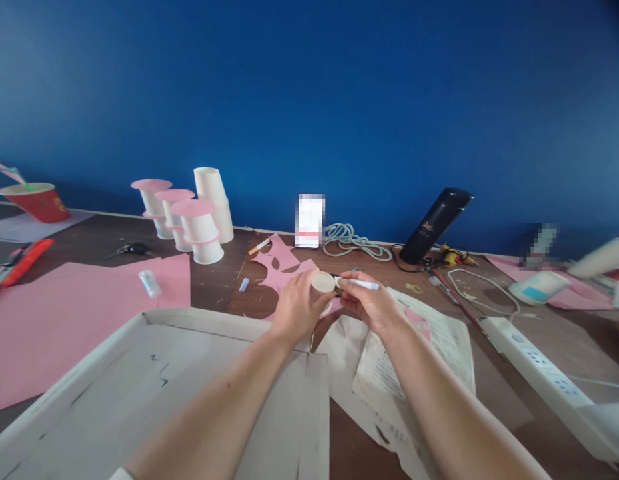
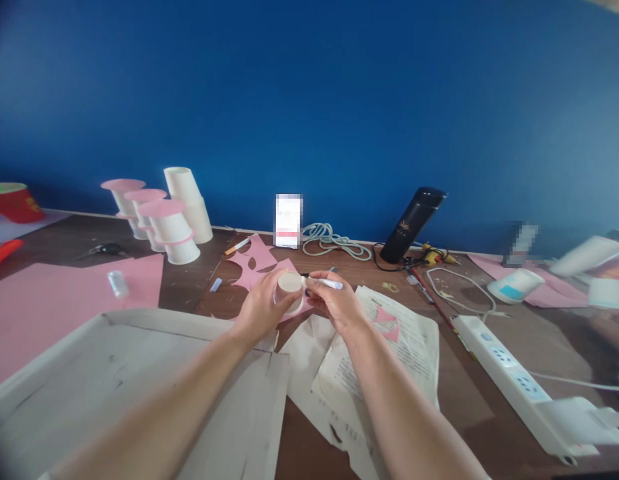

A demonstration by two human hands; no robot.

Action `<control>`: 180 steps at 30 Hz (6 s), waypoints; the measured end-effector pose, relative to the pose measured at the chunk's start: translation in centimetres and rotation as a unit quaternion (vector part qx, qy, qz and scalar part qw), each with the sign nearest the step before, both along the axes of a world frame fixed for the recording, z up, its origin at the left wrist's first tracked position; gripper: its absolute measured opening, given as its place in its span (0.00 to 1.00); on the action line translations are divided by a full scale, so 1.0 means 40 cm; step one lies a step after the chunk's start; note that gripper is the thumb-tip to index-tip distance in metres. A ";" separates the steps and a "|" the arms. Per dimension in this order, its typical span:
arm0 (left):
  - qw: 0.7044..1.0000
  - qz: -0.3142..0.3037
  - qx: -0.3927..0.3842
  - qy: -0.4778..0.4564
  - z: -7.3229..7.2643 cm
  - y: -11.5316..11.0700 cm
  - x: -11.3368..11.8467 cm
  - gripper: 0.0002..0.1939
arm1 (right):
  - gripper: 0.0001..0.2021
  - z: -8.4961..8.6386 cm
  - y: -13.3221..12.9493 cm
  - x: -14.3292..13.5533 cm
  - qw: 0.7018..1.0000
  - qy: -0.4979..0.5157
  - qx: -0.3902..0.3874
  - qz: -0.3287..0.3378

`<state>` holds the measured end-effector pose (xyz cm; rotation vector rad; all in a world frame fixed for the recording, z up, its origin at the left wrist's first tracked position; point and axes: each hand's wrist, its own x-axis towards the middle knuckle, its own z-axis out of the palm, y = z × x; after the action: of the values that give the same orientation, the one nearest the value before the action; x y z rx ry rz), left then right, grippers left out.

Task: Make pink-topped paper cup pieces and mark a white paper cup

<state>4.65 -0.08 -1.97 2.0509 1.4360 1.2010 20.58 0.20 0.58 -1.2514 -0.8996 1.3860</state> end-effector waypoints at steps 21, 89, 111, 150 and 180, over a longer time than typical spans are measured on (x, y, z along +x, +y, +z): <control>1.000 0.014 0.006 0.012 -0.006 0.000 0.002 0.19 | 0.18 -0.007 0.017 -0.016 0.996 -0.044 0.060 -0.042; 0.983 -0.045 0.079 0.157 0.014 -0.012 -0.007 0.22 | 0.14 -0.005 0.043 -0.044 0.998 -0.009 -0.005 -0.058; 0.972 -0.037 0.075 0.218 0.031 -0.015 0.008 0.22 | 0.14 -0.018 0.047 -0.054 0.995 0.059 -0.016 -0.077; 0.968 -0.029 0.091 0.233 0.027 -0.007 0.016 0.25 | 0.16 -0.036 0.042 -0.056 0.992 -0.028 0.056 -0.114; 0.968 -0.026 0.098 0.232 0.022 -0.006 0.012 0.26 | 0.10 -0.027 0.032 -0.039 0.936 -0.257 0.157 -0.183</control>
<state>5.13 -0.31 -1.10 2.6183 1.4899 0.9067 19.03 1.49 -0.48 -1.4630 -1.1165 0.5956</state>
